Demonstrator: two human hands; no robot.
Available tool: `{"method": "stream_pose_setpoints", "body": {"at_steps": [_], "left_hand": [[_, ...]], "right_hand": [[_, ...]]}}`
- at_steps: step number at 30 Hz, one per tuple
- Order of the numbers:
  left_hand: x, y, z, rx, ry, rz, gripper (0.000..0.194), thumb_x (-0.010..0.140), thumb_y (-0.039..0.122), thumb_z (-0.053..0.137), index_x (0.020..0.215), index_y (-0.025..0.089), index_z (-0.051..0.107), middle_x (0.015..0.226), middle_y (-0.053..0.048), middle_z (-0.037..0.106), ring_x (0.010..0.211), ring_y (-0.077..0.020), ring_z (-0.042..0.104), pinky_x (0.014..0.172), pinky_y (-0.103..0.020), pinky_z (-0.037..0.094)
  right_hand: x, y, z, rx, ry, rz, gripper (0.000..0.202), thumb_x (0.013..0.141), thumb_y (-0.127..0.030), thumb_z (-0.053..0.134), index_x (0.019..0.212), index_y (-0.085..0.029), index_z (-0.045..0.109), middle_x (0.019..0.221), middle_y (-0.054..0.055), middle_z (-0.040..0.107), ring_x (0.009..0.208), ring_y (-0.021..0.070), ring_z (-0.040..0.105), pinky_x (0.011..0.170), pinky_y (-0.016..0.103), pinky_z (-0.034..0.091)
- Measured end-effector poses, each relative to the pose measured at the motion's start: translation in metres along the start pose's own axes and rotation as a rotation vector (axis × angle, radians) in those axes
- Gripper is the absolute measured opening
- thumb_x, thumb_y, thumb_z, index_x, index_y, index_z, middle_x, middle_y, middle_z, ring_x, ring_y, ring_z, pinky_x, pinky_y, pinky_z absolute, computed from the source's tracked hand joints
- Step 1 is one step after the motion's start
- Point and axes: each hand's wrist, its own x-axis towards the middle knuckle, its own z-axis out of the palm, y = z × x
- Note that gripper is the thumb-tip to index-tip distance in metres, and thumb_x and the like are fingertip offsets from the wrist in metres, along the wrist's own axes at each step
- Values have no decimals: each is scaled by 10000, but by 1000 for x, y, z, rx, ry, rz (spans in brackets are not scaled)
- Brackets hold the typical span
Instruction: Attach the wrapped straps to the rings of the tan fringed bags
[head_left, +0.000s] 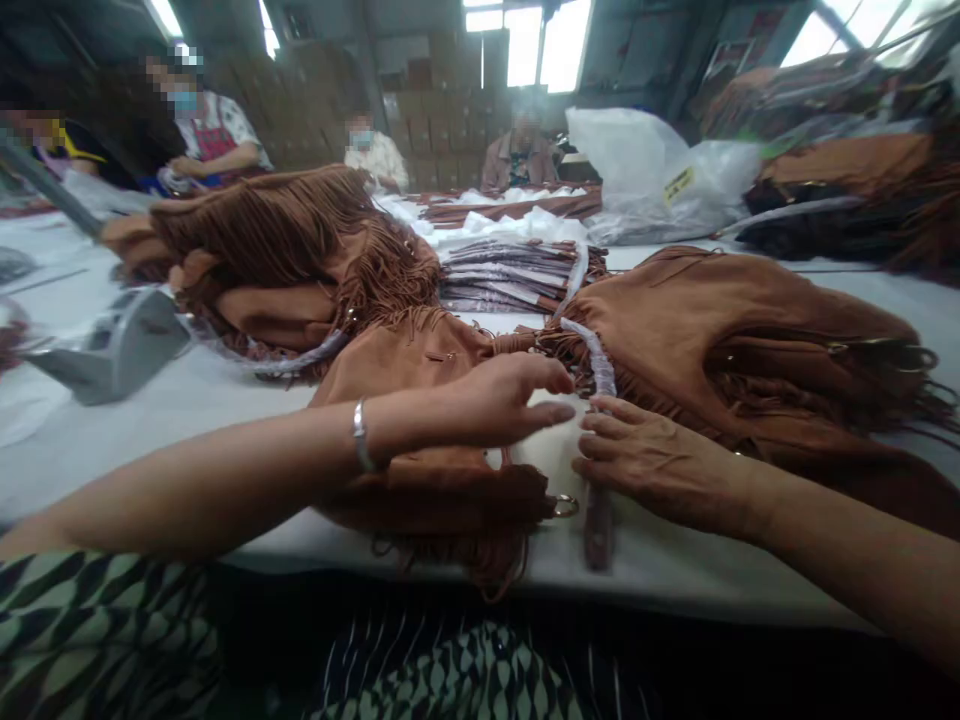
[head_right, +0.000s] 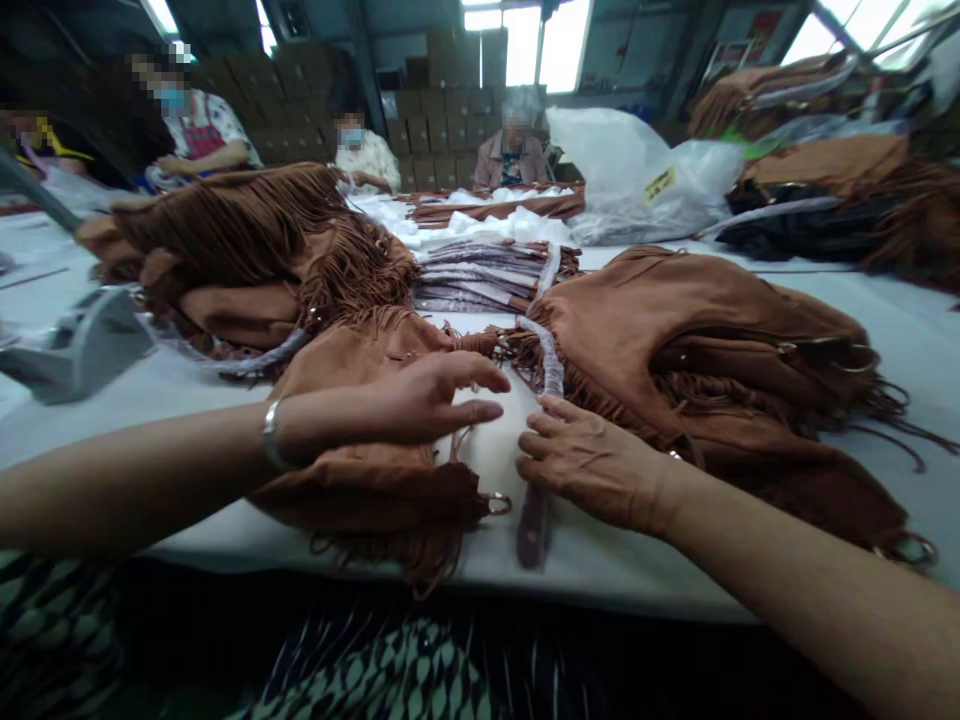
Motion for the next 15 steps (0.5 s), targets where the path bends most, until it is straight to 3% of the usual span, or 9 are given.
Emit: {"method": "stream_pose_setpoints", "body": {"at_steps": [2,5,8,10,15], "left_hand": [[-26,24,-6,68,133,7,413,848,308,521,1224,142,483,1224,-114,525,1147,-242,433,1005,-402,328],[-45,34,-13,-101,137,-85,414,865,327,500,1244,167,463,1264,-93,503,1179,-228,423,1024,-384,325],[-41,23,-11,-427,-18,-172,375,883,429,456,1132,160,534,1068,-63,592,932,-176,554,811,-297,454],[-32,14,-4,-550,-80,-174,368,878,462,454,1044,155,569,874,-34,604,739,-135,546,656,-247,449],[-16,4,17,-815,142,-198,338,854,453,500,907,127,575,641,18,514,513,-68,433,479,-193,357]], "right_hand": [[-2,2,-4,37,-42,57,194,857,-93,481,785,-199,627,729,24,620,771,188,550,873,402,375],[-3,10,-15,197,7,209,171,849,-178,512,718,-205,619,681,20,610,700,180,540,744,343,401],[1,21,-27,415,78,376,184,842,-266,519,691,-209,608,644,13,605,651,175,555,646,310,407],[7,26,-35,587,59,476,185,831,-263,507,684,-198,598,605,11,593,571,163,552,558,287,413],[18,31,-46,933,39,624,167,818,-321,505,766,-177,572,679,31,599,568,163,584,504,281,484]]}}
